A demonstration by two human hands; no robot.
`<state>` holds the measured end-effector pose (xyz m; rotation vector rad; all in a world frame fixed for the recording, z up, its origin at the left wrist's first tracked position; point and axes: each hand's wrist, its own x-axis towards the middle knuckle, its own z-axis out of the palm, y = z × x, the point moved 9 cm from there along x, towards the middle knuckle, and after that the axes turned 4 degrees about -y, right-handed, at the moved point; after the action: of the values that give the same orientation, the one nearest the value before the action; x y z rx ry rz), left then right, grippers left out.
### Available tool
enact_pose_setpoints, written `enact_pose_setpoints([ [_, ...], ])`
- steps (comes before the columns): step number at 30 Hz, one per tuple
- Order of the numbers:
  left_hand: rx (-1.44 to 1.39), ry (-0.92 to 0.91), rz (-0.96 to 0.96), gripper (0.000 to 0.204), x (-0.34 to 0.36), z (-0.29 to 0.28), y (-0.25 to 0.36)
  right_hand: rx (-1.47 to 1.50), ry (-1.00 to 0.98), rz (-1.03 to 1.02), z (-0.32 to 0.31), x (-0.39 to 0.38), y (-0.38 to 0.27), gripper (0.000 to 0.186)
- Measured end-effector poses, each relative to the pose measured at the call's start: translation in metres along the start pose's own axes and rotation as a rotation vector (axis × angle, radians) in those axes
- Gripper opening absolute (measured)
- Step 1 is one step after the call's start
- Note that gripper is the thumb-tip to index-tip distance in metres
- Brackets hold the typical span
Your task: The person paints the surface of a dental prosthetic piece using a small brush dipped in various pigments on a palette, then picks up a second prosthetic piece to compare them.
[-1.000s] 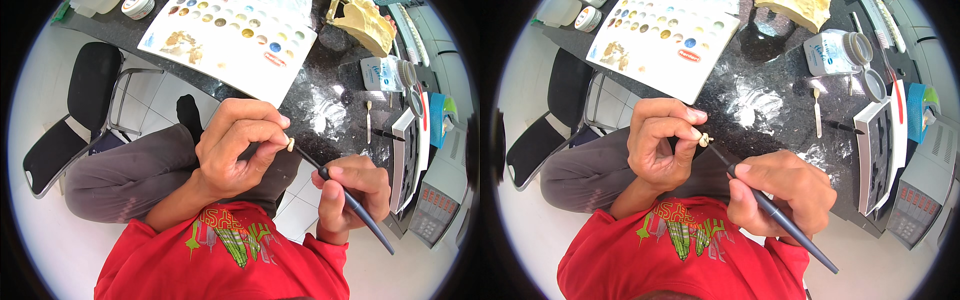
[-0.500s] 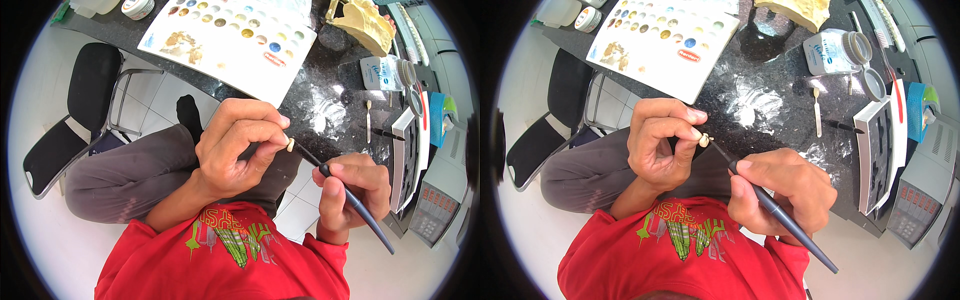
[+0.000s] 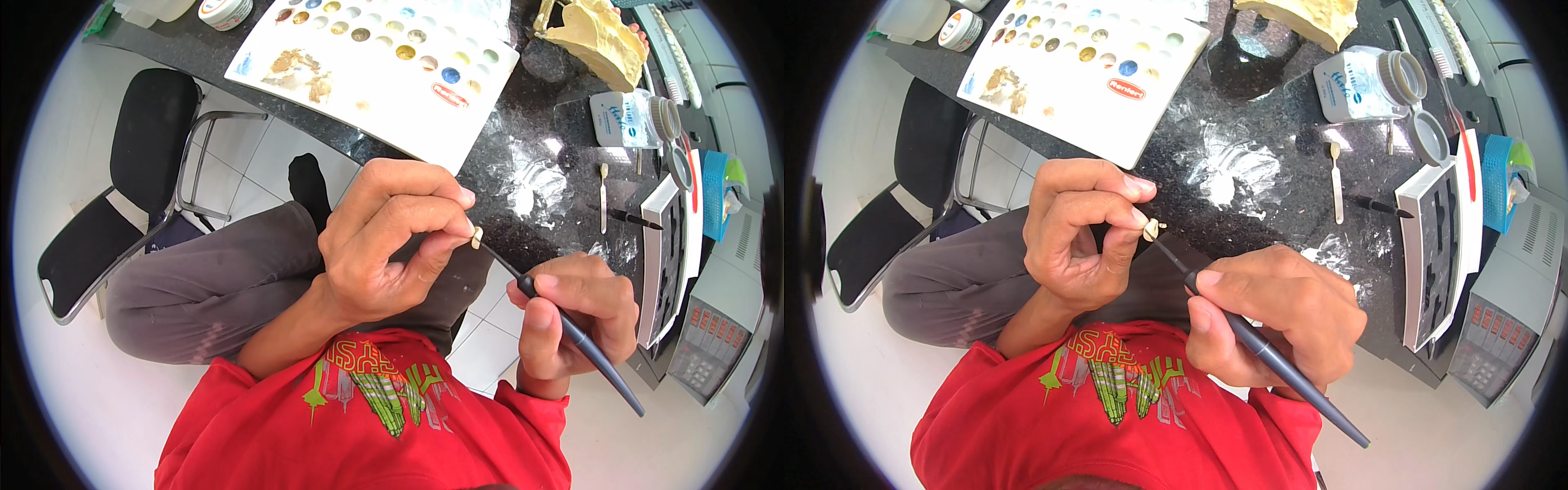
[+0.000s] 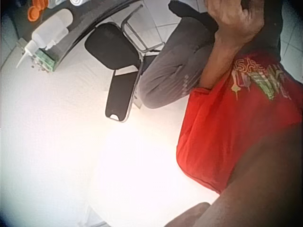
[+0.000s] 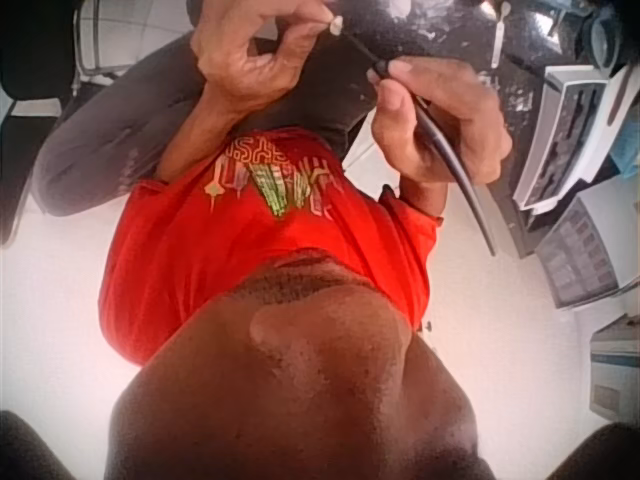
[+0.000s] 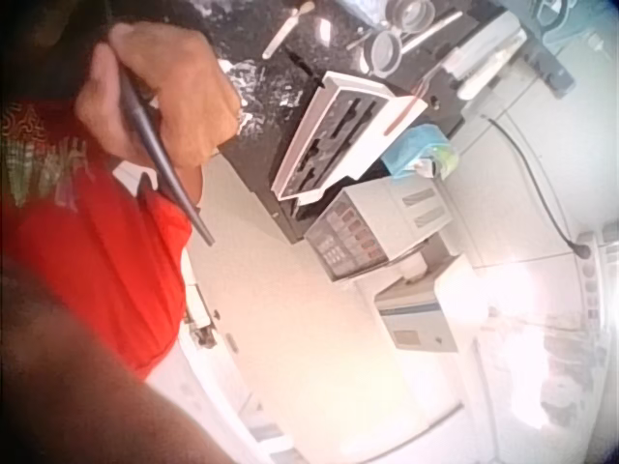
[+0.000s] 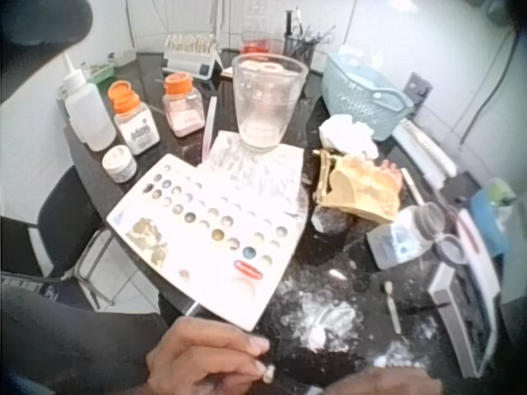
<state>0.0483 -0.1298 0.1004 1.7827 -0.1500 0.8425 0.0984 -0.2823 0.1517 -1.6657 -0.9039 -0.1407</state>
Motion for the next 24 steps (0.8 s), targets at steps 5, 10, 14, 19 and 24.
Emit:
enact_pose_setpoints([
  [5,0.036,-0.106,0.022,0.01,-0.0001,0.0045,0.0018,-0.091,-0.058,0.043,0.0032,-0.0017,-0.0013,0.017],
  [10,0.043,-0.102,0.03,0.011,-0.0005,0.0035,0.0017,-0.015,-0.041,0.014,0.0011,-0.0016,-0.0001,0.014],
  [14,0.023,-0.072,0.016,0.008,-0.0002,0.0023,0.0007,0.017,0.0,0.016,-0.0024,-0.0025,0.0005,0.015],
  [19,0.0,0.0,-0.004,0.012,-0.0001,-0.0003,0.0001,0.02,-0.002,0.032,-0.0019,-0.0029,0.0013,0.015],
  [24,-0.004,0.002,-0.002,0.012,0.001,0.0003,0.0009,-0.009,-0.007,0.049,-0.0033,-0.0008,0.0009,0.014],
])
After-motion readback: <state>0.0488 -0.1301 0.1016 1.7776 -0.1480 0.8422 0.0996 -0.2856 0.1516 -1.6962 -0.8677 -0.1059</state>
